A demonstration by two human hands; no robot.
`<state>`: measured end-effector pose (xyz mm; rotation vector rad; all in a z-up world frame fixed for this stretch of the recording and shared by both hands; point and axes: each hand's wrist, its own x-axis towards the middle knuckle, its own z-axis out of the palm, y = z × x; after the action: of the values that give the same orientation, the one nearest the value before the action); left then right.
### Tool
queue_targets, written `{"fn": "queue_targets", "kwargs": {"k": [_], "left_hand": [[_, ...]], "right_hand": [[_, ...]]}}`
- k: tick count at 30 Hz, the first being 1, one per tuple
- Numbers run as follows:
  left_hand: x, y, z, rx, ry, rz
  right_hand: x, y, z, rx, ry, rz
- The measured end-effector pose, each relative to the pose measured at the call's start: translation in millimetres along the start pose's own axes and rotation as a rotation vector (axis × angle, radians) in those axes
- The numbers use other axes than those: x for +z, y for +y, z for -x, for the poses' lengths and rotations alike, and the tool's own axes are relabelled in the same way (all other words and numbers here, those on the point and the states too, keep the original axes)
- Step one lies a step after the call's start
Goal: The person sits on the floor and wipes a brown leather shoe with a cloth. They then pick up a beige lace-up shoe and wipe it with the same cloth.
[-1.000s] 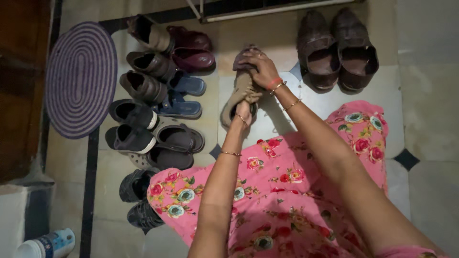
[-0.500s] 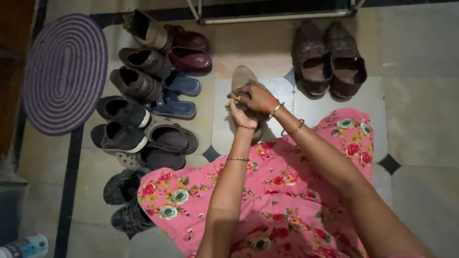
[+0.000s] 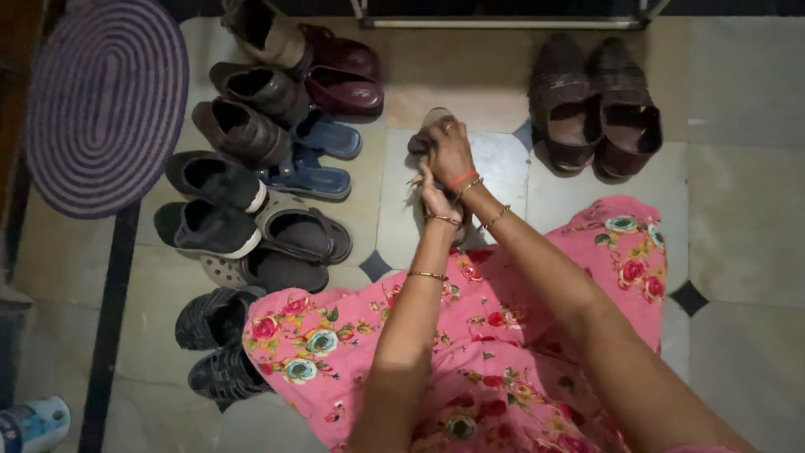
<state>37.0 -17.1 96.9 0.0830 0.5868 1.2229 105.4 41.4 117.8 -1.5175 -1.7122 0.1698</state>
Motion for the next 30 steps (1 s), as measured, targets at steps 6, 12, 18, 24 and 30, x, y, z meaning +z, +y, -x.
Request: {"fn": "queue_targets", "kwargs": {"k": [6,12,18,24,30], "left_hand": [[-41,-25,-32,0.021,0.048,0.042],[-43,-23,-30,-0.066,0.093,0.008],[-24,-20,-22,0.008,-0.007,0.065],[-13,-11,-12,-0.004,0.025,0.004],[-32,-20,-29,-0.069,-0.050,0.128]], "right_hand": [[-2,-4,-33,-0.029,-0.039,0.058],[2,0,-50,-0.058,-0.051,0.183],[7,8,-33,0.072,-0.004,0.020],[-5,17,-6,0.179,-0.186,-0.062],[-41,7,5,0.269,-0.404,-0.088]]}}
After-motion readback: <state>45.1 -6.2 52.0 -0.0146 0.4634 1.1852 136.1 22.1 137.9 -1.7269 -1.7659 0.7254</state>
